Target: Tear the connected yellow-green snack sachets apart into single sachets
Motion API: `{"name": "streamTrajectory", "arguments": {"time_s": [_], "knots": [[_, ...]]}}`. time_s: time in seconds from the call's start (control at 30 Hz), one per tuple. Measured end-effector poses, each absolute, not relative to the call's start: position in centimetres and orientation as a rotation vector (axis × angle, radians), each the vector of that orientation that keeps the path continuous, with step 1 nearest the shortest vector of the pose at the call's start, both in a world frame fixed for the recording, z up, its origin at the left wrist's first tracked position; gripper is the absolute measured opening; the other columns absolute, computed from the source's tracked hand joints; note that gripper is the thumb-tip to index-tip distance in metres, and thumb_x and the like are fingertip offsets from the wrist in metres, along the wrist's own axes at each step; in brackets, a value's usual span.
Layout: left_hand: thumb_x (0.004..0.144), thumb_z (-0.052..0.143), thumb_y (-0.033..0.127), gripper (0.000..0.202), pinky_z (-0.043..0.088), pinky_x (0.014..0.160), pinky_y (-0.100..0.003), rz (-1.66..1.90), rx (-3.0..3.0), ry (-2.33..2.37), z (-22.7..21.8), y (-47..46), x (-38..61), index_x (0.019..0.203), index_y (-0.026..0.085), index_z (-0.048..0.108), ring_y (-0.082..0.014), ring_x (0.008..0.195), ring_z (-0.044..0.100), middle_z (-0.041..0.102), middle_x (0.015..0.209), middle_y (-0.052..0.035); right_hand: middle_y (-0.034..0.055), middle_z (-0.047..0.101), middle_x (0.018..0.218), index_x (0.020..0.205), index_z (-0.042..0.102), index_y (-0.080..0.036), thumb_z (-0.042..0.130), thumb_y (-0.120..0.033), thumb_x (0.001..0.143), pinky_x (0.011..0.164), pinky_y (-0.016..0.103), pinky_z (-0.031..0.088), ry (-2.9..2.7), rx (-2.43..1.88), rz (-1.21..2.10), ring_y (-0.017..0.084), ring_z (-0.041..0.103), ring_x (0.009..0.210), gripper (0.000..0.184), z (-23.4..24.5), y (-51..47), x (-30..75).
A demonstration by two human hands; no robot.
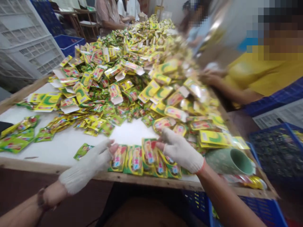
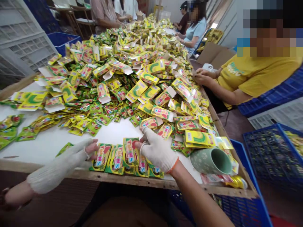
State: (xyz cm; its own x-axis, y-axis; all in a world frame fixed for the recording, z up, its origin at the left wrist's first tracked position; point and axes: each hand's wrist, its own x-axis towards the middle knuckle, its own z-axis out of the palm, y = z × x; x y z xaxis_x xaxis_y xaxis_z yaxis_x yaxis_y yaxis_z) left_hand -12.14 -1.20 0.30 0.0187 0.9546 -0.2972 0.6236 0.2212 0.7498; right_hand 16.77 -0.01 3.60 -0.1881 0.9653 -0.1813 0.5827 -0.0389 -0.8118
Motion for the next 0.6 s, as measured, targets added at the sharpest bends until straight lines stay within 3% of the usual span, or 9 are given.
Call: {"name": "streamTrajectory", "arguments": {"time_s": [0.07, 0.2, 0.37, 0.5, 0.6], "knots": [[0.075, 0.053, 0.067, 0.074, 0.045, 0.1, -0.044, 0.371, 1.539, 1.726, 0.1, -1.2, -11.9, 0.129, 0.017, 0.052, -0.0322, 0.118, 0.056, 0.058, 0.133, -0.0144, 0.0016, 0.062, 0.079, 0.107, 0.059, -0.019, 0.061, -0.033, 0.079, 0.061, 0.027, 0.043, -1.923, -1.817, 0.931, 0.016, 0.056, 0.067, 0.032, 3.5, -1.8, 19.1], [0.07, 0.048, 0.074, 0.096, 0.048, 0.093, -0.046, 0.237, 1.669, 1.825, -0.5, -0.4, -10.7, 0.137, 0.005, 0.041, -0.0374, 0.116, 0.056, 0.054, 0.133, -0.0229, 0.0076, 0.065, 0.083, 0.089, 0.06, -0.018, 0.055, -0.028, 0.082, 0.067, 0.03, 0.042, -1.923, -2.19, 0.603, 0.021, 0.06, 0.075, 0.014, 1.8, -4.5, 24.1], [0.074, 0.058, 0.06, 0.072, 0.029, 0.111, -0.051, 0.383, 2.358, 1.58, -0.2, -0.7, -6.7, 0.133, 0.02, 0.049, -0.037, 0.138, 0.031, 0.038, 0.148, -0.0163, 0.0057, 0.069, 0.083, 0.104, 0.059, -0.019, 0.064, -0.03, 0.076, 0.065, 0.029, 0.043, -1.701, -2.245, 0.892, 0.021, 0.063, 0.075, 0.031, -0.5, -5.2, 25.8], [0.076, 0.065, 0.038, 0.044, 0.021, 0.112, -0.059, 0.21, 2.55, 1.012, 0.2, -1.1, -3.7, 0.119, 0.03, 0.061, -0.0363, 0.136, 0.036, 0.045, 0.145, -0.0098, -0.003, 0.062, 0.063, 0.093, 0.059, -0.018, 0.069, -0.032, 0.068, 0.055, 0.026, 0.042, -1.517, -2.172, 1.001, 0.016, 0.056, 0.059, 0.03, -1.2, -5.5, 26.2], [0.075, 0.067, 0.038, 0.048, 0.027, 0.111, -0.057, 0.191, 2.46, 0.824, 0.9, -0.9, -3.5, 0.122, 0.033, 0.061, -0.0358, 0.137, 0.035, 0.045, 0.146, -0.0083, -0.0044, 0.058, 0.059, 0.084, 0.06, -0.018, 0.068, -0.037, 0.068, 0.053, 0.025, 0.041, -1.453, -2.058, 0.999, 0.014, 0.053, 0.056, 0.026, -0.5, -6.2, 27.0]]}}
